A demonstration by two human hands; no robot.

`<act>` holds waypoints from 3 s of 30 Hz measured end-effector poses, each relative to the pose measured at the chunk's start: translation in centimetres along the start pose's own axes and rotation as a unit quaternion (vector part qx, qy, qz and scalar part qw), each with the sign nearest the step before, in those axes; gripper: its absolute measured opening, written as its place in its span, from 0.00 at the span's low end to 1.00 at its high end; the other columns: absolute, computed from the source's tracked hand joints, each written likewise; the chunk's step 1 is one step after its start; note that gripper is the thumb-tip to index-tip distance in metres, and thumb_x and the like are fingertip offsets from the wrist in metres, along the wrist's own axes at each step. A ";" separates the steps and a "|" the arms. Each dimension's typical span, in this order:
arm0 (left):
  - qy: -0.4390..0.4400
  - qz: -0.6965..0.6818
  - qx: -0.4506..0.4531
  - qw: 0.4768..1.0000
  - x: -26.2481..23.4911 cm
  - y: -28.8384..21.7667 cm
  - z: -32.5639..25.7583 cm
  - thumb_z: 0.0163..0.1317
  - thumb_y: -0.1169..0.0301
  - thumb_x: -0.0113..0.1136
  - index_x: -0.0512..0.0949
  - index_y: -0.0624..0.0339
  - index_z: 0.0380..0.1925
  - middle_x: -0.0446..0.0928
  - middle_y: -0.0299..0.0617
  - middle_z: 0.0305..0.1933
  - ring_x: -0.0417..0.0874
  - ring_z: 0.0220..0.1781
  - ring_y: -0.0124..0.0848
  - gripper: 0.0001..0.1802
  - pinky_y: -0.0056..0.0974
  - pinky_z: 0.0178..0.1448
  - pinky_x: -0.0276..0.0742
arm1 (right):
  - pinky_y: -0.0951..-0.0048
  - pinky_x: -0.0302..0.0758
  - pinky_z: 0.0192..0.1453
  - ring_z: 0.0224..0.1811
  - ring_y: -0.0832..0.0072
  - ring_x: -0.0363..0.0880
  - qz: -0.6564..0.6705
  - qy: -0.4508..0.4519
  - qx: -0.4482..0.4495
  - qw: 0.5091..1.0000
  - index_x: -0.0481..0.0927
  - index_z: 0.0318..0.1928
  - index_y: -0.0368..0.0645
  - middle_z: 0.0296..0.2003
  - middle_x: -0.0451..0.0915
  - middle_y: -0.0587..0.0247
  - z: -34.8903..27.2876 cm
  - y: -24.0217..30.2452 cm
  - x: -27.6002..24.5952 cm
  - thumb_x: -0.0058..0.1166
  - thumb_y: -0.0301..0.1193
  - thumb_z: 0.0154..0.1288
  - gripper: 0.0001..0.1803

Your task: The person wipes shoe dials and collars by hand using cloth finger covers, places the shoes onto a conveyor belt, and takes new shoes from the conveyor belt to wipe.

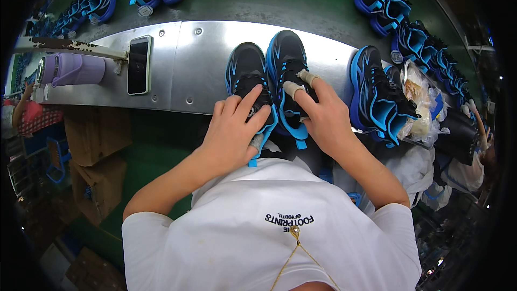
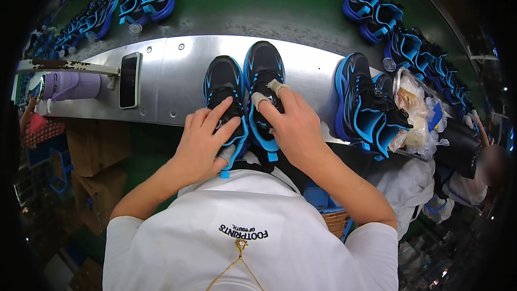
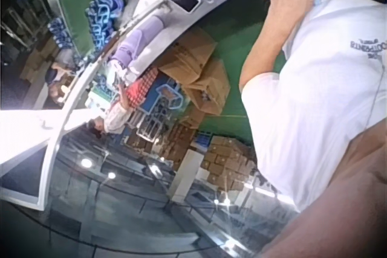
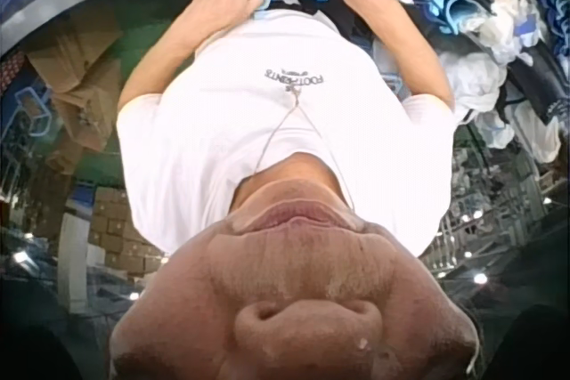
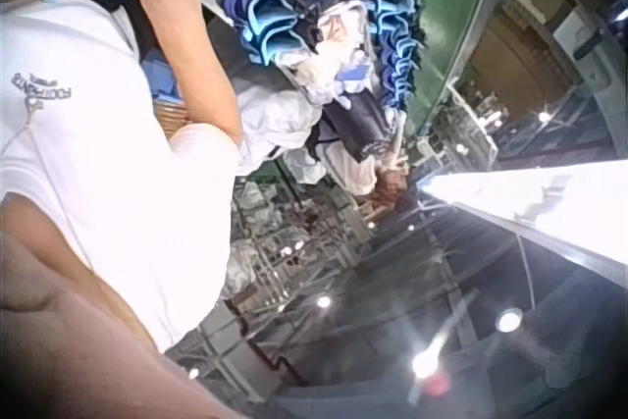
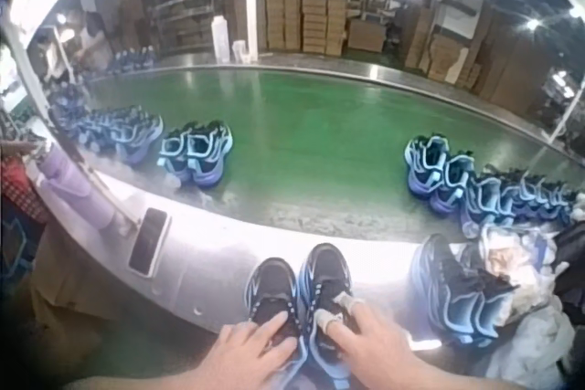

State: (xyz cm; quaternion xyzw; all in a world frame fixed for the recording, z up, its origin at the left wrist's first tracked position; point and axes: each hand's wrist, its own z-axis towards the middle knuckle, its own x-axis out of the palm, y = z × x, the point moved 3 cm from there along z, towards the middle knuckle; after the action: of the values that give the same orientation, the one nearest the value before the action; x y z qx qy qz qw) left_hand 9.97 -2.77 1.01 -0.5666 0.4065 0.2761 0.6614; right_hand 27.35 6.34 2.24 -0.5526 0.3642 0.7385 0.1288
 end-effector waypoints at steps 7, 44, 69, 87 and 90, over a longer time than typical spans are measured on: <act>-0.110 0.071 0.043 0.990 0.5 4.4 4.1 0.39 0.84 0.59 0.79 0.53 0.47 0.70 0.48 0.65 0.71 0.56 0.48 0.29 0.48 0.58 0.66 | 0.61 0.80 0.43 0.45 0.56 0.78 -0.043 -0.036 -0.039 0.998 0.78 0.50 0.48 0.49 0.74 0.52 2.3 1.4 1.6 0.59 0.20 0.48 0.25; 0.019 -0.030 0.044 0.998 -2.0 4.3 6.4 0.51 0.80 0.59 0.80 0.59 0.38 0.76 0.42 0.46 0.77 0.48 0.43 0.12 0.43 0.52 0.74 | 0.62 0.74 0.51 0.46 0.56 0.76 0.172 0.048 -0.056 0.982 0.83 0.46 0.44 0.42 0.80 0.59 3.2 -1.1 0.1 0.59 0.21 0.56 0.16; -0.196 -0.126 -0.071 0.970 -0.3 3.8 5.2 0.47 0.83 0.62 0.79 0.60 0.43 0.69 0.39 0.39 0.68 0.31 0.30 0.20 0.33 0.38 0.69 | 0.64 0.73 0.56 0.49 0.52 0.78 0.177 0.024 0.128 0.975 0.73 0.62 0.41 0.46 0.78 0.46 1.0 -0.4 -0.4 0.48 0.19 0.65 0.24; -0.123 -0.293 -0.142 0.938 -1.0 5.1 5.3 0.49 0.85 0.59 0.78 0.61 0.49 0.74 0.33 0.40 0.66 0.32 0.21 0.24 0.26 0.39 0.67 | 0.62 0.75 0.46 0.40 0.57 0.76 0.126 -0.025 -0.012 0.992 0.81 0.46 0.44 0.33 0.78 0.59 3.1 -1.9 0.1 0.65 0.25 0.54 0.17; -0.112 -0.196 -0.115 0.967 -1.3 5.4 5.5 0.49 0.85 0.58 0.78 0.61 0.51 0.75 0.33 0.44 0.66 0.34 0.20 0.25 0.26 0.40 0.67 | 0.63 0.74 0.46 0.42 0.61 0.75 0.210 0.003 -0.020 0.977 0.82 0.48 0.44 0.35 0.78 0.58 3.8 -1.8 -0.9 0.65 0.27 0.55 0.18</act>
State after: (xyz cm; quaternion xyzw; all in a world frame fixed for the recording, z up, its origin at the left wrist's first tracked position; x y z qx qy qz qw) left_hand 6.06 3.85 -0.62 -0.6731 0.1765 0.2473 0.6743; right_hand 26.00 10.35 2.81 -0.4682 0.4580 0.7545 -0.0412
